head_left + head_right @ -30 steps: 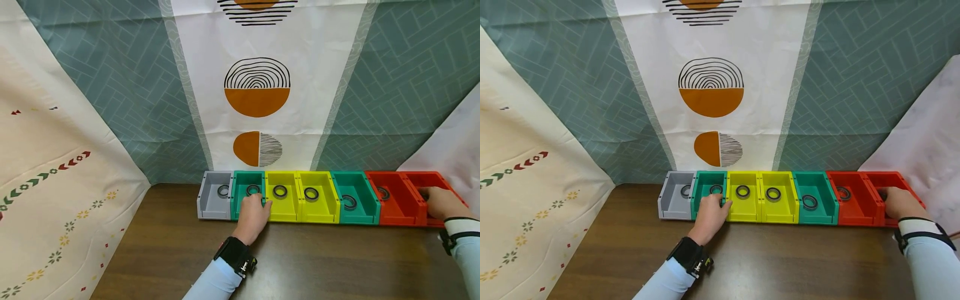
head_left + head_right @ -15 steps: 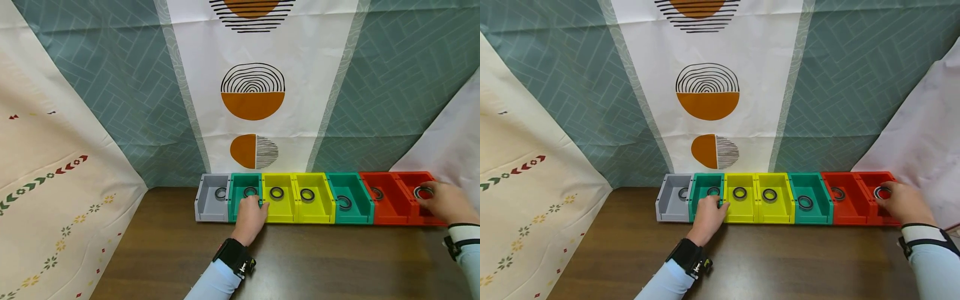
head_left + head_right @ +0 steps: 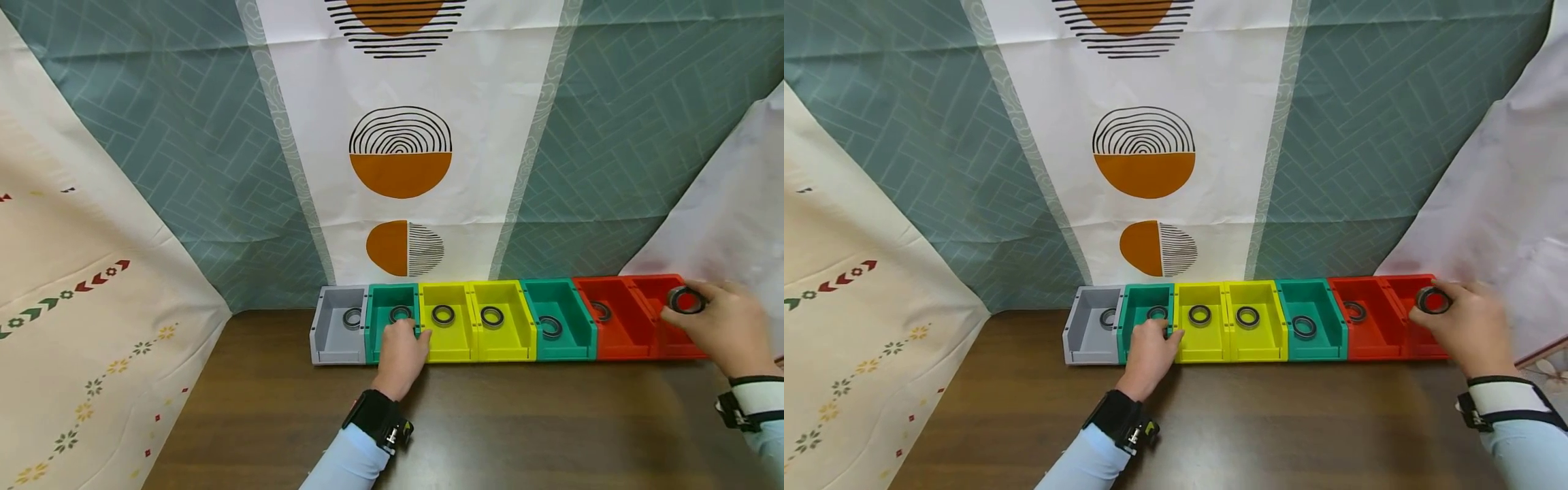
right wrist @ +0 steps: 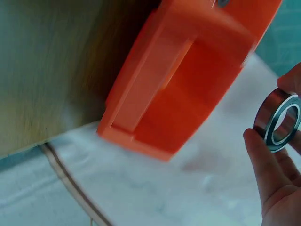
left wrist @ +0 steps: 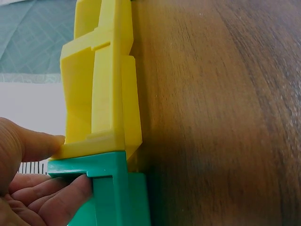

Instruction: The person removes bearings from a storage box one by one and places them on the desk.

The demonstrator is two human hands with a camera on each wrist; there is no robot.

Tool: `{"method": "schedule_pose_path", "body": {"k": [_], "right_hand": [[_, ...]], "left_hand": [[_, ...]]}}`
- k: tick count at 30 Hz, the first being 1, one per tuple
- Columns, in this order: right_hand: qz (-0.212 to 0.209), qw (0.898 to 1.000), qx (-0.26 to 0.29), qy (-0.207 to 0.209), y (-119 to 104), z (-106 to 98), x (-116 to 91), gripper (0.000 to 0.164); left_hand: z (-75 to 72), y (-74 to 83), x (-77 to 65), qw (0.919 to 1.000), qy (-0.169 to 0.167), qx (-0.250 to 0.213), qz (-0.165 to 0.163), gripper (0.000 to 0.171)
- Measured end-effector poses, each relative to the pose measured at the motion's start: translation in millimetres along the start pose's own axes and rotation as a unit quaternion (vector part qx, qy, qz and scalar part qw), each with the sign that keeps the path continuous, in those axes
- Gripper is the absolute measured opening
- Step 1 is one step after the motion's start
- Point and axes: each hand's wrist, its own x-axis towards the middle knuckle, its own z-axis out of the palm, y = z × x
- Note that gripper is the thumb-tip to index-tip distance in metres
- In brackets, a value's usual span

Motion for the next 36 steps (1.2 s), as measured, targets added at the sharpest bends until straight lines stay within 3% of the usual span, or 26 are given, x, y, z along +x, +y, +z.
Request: {"method": "schedule_pose_path", "body": {"k": [5,10,17,26,36], "right_hand": [[-0.041,0.999,0.019,0.027,-16,-2,-13,0.054],[-0.060,0.997,0.039,0.023,-33,-6,-33,0.053],[-0.063,0.996,0.053,-0.032,-50,-3,-60,0.054],[-0.106,0.988,0.061,-0.090,-46,14,-84,0.050],[-0.127,0.975,0.058,-0.174,-47,31,-91,0.051]], "left_hand": [[-1.3,-1.6,-0.1,0.9999,0.005,0.003,0.012,0.043],[1.1,-2.5,-2.9,0.9999,0.002,-0.005,0.011,0.043],[1.0,-3.0,-3.6,0.9999,0.008,-0.006,0.011,0.042],[-0.1,-2.9,-2.4,0.9996,0.014,0.003,0.024,0.040],[-0.8,-2.6,-1.0,0.9996,0.012,0.000,0.026,0.041]]}}
